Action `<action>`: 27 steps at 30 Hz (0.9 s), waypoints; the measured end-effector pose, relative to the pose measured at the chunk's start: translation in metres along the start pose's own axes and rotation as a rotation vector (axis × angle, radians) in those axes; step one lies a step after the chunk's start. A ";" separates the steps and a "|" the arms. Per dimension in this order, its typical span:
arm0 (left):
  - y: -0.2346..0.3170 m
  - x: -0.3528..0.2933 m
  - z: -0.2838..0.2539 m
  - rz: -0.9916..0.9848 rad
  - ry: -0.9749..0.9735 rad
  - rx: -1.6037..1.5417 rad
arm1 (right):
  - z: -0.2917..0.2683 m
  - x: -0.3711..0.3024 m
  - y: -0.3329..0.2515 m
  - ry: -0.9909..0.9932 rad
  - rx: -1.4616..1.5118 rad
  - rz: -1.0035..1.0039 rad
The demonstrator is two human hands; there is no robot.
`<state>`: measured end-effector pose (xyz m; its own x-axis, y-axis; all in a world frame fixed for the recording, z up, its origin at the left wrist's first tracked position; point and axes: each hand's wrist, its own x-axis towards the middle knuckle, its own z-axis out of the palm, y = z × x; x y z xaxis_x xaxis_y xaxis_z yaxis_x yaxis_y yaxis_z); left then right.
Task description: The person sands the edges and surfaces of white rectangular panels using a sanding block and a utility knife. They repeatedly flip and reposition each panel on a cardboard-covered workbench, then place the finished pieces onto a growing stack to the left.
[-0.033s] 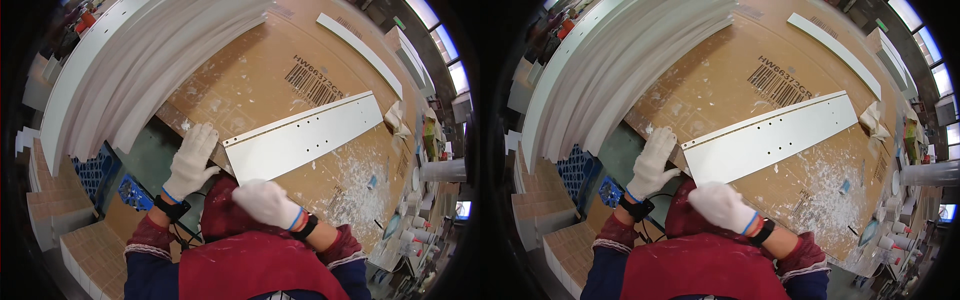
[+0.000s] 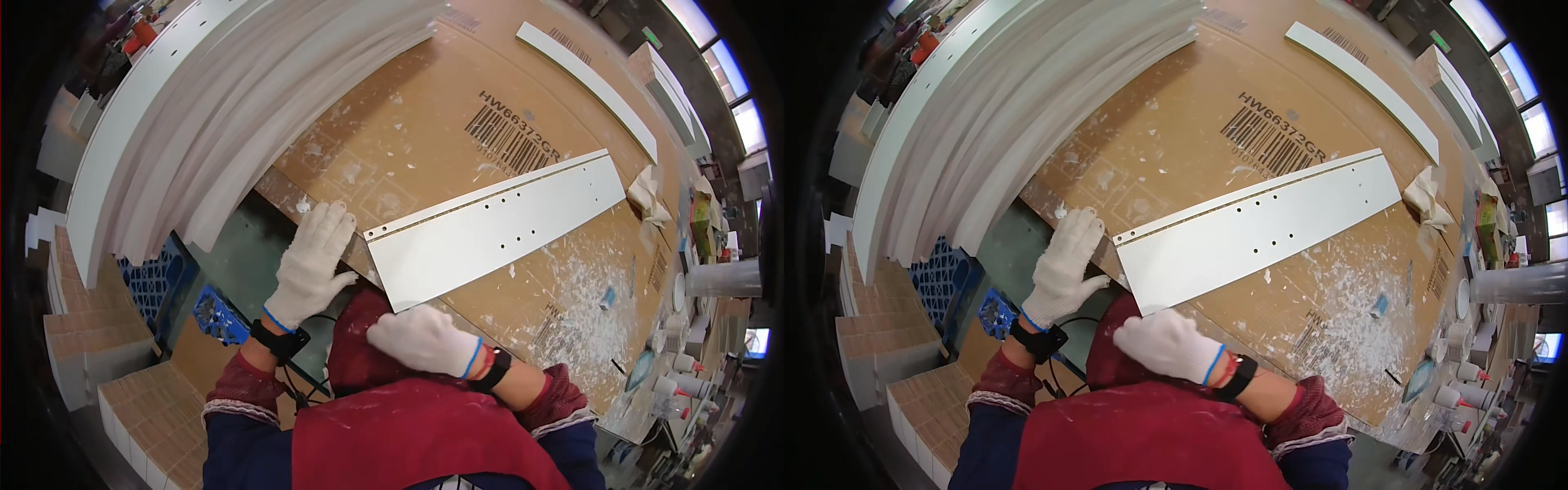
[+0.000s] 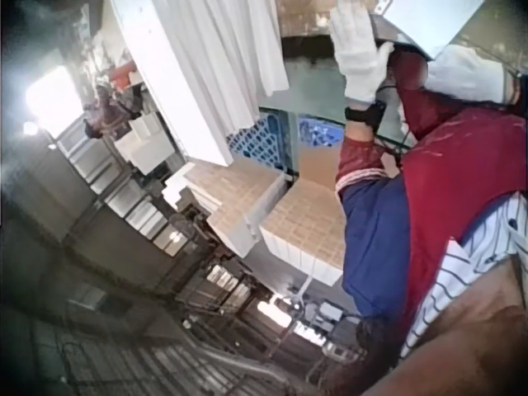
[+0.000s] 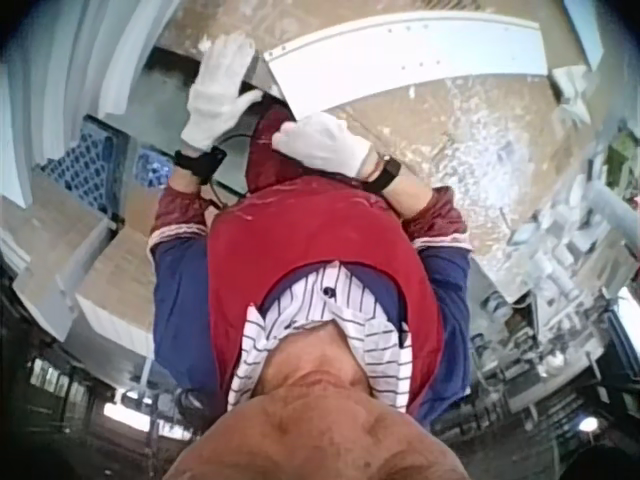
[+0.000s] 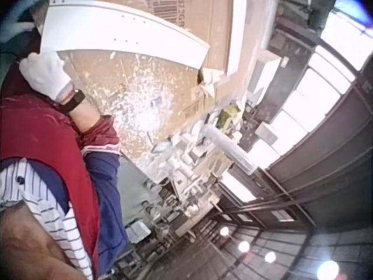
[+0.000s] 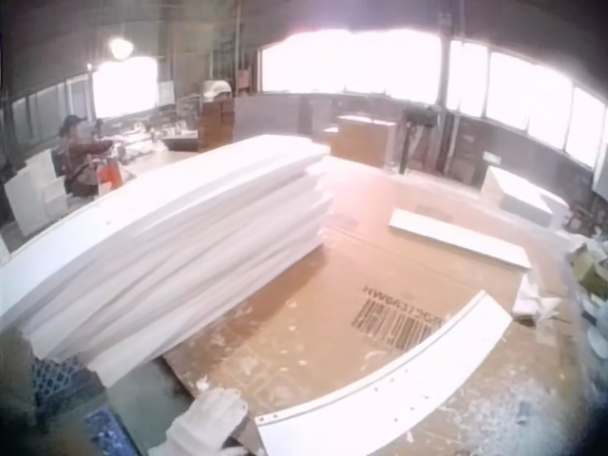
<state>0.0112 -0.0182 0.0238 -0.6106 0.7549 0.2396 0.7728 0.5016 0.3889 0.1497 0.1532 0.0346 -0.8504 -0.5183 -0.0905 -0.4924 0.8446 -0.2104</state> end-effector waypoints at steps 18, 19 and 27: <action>0.041 0.032 0.034 0.509 -0.073 0.124 | -0.019 -0.143 0.032 0.568 1.202 1.162; 0.042 0.033 0.030 0.498 -0.066 0.091 | -0.020 -0.147 0.034 0.647 1.245 1.178; 0.056 0.029 0.005 -0.302 -0.115 -0.922 | -0.044 -0.153 0.060 0.943 1.247 1.086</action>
<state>0.0373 0.0341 0.0476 -0.7021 0.7100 -0.0539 0.1176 0.1903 0.9747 0.2422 0.2894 0.0783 -0.6787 0.6897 -0.2524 0.2771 -0.0777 -0.9577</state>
